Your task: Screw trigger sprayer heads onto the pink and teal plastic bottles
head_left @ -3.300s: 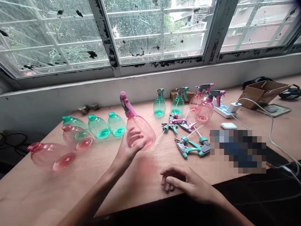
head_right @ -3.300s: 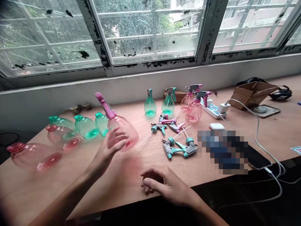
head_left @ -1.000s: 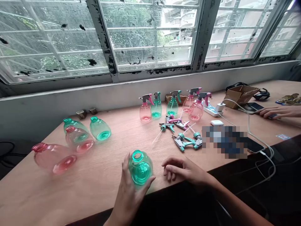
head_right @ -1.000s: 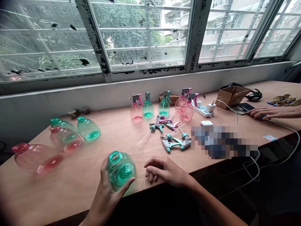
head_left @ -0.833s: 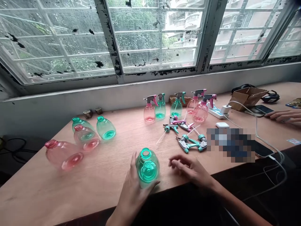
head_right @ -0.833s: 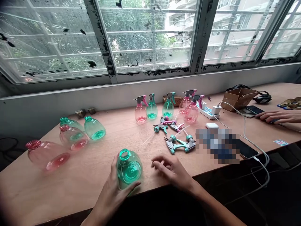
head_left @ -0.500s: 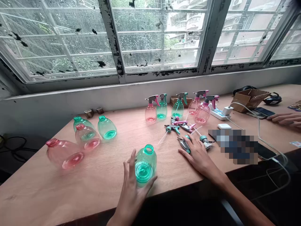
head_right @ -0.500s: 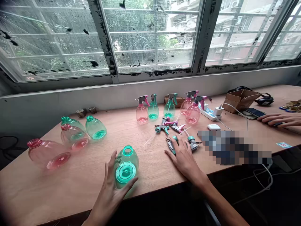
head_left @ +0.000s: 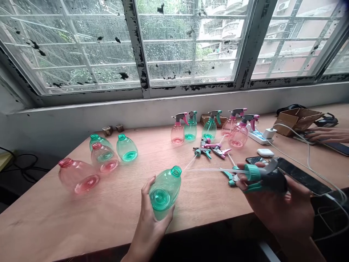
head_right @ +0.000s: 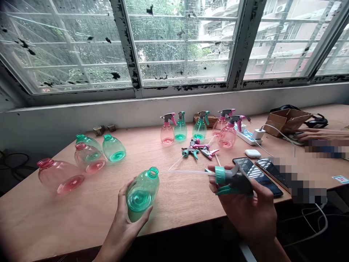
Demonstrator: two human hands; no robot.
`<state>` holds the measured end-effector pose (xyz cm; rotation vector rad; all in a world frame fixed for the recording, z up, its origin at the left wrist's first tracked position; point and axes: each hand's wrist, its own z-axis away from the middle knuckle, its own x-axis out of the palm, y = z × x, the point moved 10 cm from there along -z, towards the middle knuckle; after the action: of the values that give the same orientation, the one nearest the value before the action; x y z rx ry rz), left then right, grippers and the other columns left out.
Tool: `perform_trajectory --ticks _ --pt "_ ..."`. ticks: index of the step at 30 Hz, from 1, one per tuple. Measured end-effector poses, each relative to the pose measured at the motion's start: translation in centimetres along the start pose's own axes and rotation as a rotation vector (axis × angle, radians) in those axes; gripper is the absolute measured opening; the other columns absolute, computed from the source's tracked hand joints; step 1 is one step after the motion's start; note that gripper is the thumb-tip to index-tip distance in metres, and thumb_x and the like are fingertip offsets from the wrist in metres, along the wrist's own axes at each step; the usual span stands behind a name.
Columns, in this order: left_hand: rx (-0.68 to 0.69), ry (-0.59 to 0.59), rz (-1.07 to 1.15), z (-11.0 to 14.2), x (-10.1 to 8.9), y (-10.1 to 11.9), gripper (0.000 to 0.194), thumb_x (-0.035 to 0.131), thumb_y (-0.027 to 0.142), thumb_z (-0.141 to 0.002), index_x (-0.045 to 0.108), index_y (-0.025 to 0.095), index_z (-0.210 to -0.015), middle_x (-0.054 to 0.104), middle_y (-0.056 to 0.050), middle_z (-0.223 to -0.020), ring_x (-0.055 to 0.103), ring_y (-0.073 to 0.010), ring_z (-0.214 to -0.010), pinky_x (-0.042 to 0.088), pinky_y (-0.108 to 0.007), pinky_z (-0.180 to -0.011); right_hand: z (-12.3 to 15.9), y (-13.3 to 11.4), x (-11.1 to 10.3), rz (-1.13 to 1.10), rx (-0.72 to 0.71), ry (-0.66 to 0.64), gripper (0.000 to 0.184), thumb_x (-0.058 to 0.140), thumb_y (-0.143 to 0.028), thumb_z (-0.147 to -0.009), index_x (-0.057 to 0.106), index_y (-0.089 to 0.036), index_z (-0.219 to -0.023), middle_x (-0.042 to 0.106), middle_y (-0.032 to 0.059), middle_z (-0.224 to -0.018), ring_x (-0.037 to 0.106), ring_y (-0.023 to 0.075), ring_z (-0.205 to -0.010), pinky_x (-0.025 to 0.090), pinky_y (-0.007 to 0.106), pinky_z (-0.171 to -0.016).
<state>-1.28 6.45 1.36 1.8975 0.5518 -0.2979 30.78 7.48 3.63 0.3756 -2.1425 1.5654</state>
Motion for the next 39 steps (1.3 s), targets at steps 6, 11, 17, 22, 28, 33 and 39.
perform_trajectory --ticks 6,11,17,22,28,33,39 --pt "0.113 -0.042 -0.128 0.1 0.3 1.3 0.075 0.064 0.023 -0.087 0.023 0.034 -0.149 0.030 -0.009 -0.154 0.026 -0.0325 -0.148 0.025 -0.056 -0.121 -0.3 0.5 0.4 0.028 0.098 -0.030 0.048 0.027 -0.049 -0.098 0.071 -0.034 -0.111 0.074 0.0091 -0.119 0.069 0.0357 -0.101 0.052 0.052 -0.079" --pt "0.105 -0.127 -0.137 0.4 1.0 1.8 0.069 0.060 0.022 -0.090 0.029 0.041 -0.148 0.028 -0.006 -0.155 0.030 -0.0325 -0.147 0.034 -0.056 -0.117 -0.4 4.1 2.7 0.011 0.239 -0.188 0.040 0.039 -0.044 -0.096 0.073 -0.026 -0.107 0.076 0.0122 -0.108 0.069 0.0327 -0.093 0.052 0.043 -0.071" --pt "0.142 -0.161 -0.180 0.7 1.4 2.0 0.086 0.061 0.019 -0.088 0.011 0.037 -0.154 0.032 -0.011 -0.154 0.033 -0.0352 -0.145 0.033 -0.060 -0.116 0.5 8.5 4.7 0.076 0.378 -0.507 0.047 0.046 -0.058 -0.096 0.068 -0.025 -0.119 0.075 0.0096 -0.090 0.067 0.0276 -0.086 0.049 0.043 -0.083" --pt "0.166 -0.216 -0.195 0.8 1.9 1.9 0.088 0.062 0.018 -0.087 0.007 0.036 -0.154 0.028 -0.013 -0.156 0.028 -0.0350 -0.147 0.029 -0.062 -0.118 0.6 10.1 3.6 0.094 0.399 -0.482 0.047 0.061 -0.055 -0.091 0.060 -0.028 -0.130 0.076 0.0079 -0.091 0.071 0.0273 -0.086 0.050 0.043 -0.083" --pt "0.124 -0.251 -0.124 0.7 1.8 1.9 0.070 0.056 0.015 -0.091 0.026 0.042 -0.149 0.018 -0.006 -0.163 0.018 -0.0324 -0.152 0.026 -0.060 -0.119 0.5 9.3 3.7 0.304 0.394 -0.474 0.047 0.073 -0.041 -0.086 0.063 -0.024 -0.128 0.077 0.0093 -0.102 0.068 0.0307 -0.103 0.042 0.048 -0.101" --pt "0.108 -0.270 -0.079 0.6 1.6 1.8 0.077 0.060 0.013 -0.089 0.023 0.043 -0.150 0.024 -0.005 -0.162 0.020 -0.0304 -0.151 0.022 -0.057 -0.121 0.8 8.8 4.4 0.366 0.400 -0.544 0.045 0.079 -0.040 -0.080 0.067 -0.023 -0.121 0.077 0.0091 -0.104 0.068 0.0314 -0.102 0.047 0.045 -0.093" --pt "0.100 -0.255 -0.054 0.6 1.4 1.5 0.085 0.063 0.016 -0.088 0.014 0.039 -0.155 0.028 -0.007 -0.160 0.025 -0.0316 -0.149 0.023 -0.055 -0.122 0.9 9.2 4.3 0.314 0.405 -0.544 0.044 0.072 -0.048 -0.085 0.066 -0.017 -0.117 0.079 0.0130 -0.095 0.072 0.0326 -0.095 0.049 0.047 -0.091"
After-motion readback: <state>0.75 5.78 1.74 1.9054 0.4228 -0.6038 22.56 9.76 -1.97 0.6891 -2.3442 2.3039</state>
